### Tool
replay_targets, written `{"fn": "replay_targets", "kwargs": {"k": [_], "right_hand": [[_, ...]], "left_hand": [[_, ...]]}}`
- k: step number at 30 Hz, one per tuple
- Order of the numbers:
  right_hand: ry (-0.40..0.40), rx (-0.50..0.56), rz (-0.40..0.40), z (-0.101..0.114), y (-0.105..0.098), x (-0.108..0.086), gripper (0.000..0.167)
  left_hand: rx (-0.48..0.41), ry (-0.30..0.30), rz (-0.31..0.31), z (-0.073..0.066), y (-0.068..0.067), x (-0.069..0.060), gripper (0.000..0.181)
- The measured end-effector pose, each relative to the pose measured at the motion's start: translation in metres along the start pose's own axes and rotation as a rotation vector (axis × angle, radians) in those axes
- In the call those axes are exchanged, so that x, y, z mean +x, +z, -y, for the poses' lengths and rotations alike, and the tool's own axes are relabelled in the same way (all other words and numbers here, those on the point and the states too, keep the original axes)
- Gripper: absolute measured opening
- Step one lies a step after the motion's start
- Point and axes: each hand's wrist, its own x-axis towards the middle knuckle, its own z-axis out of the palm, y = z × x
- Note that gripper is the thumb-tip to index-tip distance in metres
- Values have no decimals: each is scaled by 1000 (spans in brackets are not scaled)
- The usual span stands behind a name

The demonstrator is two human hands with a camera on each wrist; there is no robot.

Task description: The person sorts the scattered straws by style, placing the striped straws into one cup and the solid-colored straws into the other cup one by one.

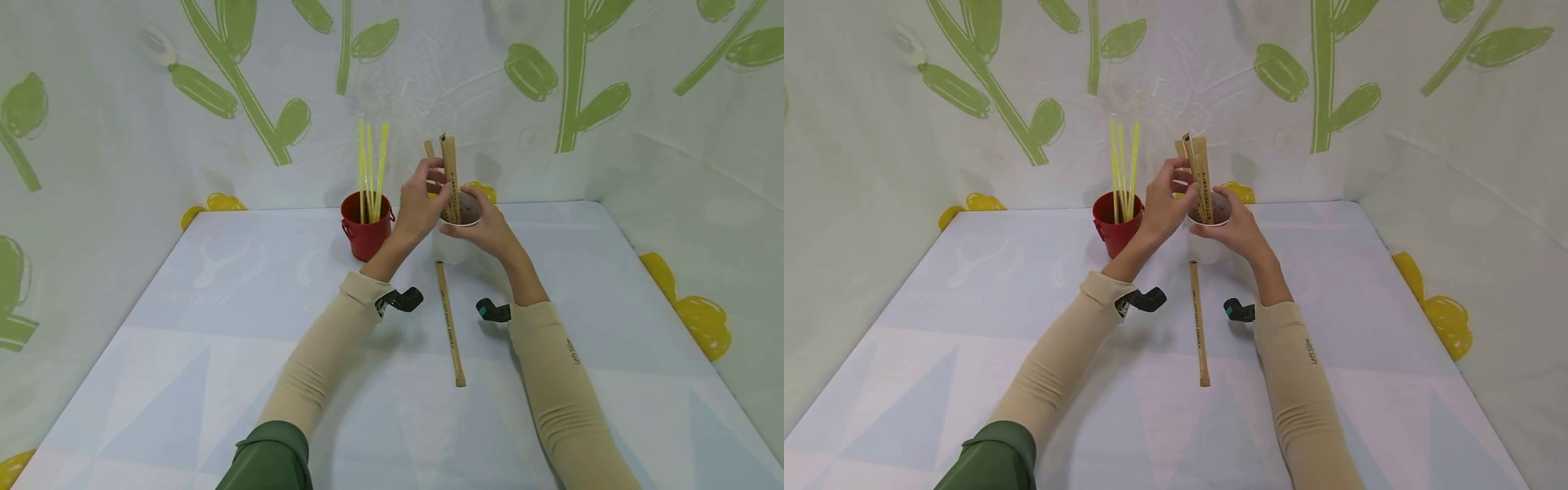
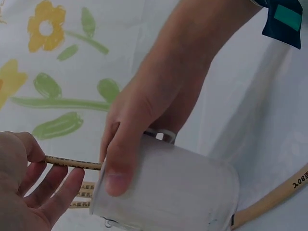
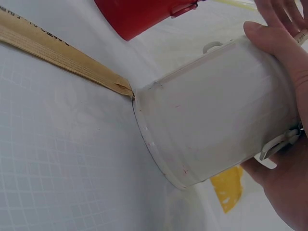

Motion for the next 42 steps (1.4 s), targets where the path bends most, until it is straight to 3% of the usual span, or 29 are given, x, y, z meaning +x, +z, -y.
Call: {"fn": "replay_targets", "kwargs": {"k": [17, 29, 42], "right_hand": [[-4, 4, -1, 1, -1, 0, 98], [-9, 6, -3, 2, 0, -1, 98], [-14, -4, -15, 0, 0, 0, 97]], "left_hand": [[24, -24, 29, 9, 6, -2, 34], [-18, -74, 18, 10, 2, -1, 37], [8, -54, 9, 11, -1, 0, 40]]}}
